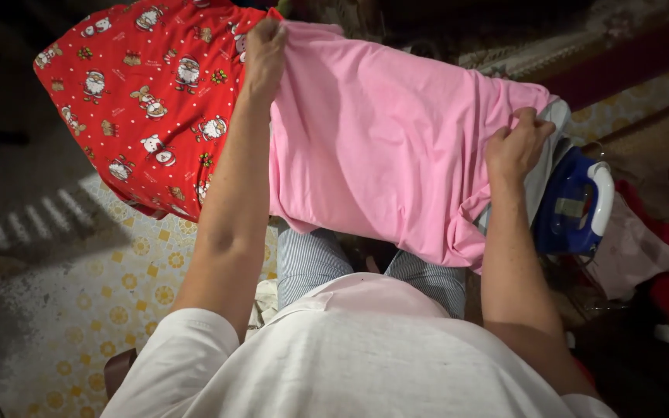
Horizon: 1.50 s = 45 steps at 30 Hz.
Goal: The person irons a pink t-shirt and a pair of brown shorts on a small ironing board. They use a blue and white iron to smooth the fabric, adjusting the garments between passes.
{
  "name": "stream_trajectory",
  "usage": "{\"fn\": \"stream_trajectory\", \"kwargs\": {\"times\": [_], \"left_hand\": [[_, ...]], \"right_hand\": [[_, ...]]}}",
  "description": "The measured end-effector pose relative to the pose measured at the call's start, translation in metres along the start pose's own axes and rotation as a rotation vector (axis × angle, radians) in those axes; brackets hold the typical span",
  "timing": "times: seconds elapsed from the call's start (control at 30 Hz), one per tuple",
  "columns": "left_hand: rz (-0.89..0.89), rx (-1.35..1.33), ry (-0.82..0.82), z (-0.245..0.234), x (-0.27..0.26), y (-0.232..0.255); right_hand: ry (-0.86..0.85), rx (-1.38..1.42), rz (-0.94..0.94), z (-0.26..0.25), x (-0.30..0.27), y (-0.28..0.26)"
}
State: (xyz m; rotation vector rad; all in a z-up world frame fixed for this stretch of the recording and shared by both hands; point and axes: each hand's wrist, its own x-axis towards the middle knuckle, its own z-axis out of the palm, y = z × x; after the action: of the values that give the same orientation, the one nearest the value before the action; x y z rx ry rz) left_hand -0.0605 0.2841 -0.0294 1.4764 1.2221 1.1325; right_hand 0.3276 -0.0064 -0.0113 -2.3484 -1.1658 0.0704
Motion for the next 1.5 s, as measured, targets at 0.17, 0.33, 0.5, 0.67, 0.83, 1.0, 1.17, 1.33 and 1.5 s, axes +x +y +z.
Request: {"fn": "stream_trajectory", "kwargs": {"times": [0.17, 0.33, 0.5, 0.67, 0.83, 1.0, 1.17, 1.33, 1.5], "left_hand": [[0.074, 0.253, 0.257, 0.002, -0.010, 0.021], [0.378, 0.914, 0.316, 0.047, -0.065, 0.050], [0.450, 0.903, 0.061, 0.098, -0.114, 0.054], [0.413, 0.763, -0.223, 0.139, -0.169, 0.066], [0.534, 0.763, -0.357, 0.159, -0.225, 0.084], [0.547, 0.706, -0.522, 0.159, -0.277, 0.096], [0.539, 0.653, -0.590, 0.160, -0.301, 0.103], [0.577, 0.656, -0.653, 0.168, -0.315, 0.104], [0.583, 0.744, -0.797, 0.187, -0.323, 0.104]], "right_hand": [[0.043, -0.076, -0.039, 0.000, 0.012, 0.009], [0.037, -0.004, -0.113, 0.006, 0.012, 0.007], [0.112, 0.075, -0.310, 0.008, 0.031, 0.040], [0.253, 0.085, -0.157, 0.014, 0.064, 0.099], [0.178, 0.242, -0.300, 0.000, 0.032, 0.097], [-0.169, 0.327, 0.038, -0.070, -0.063, 0.036], [-0.211, 0.268, 0.124, -0.108, -0.146, 0.011], [-0.120, 0.177, 0.116, -0.140, -0.182, 0.032], [-0.324, -0.232, 0.107, -0.136, -0.177, 0.049]]}}
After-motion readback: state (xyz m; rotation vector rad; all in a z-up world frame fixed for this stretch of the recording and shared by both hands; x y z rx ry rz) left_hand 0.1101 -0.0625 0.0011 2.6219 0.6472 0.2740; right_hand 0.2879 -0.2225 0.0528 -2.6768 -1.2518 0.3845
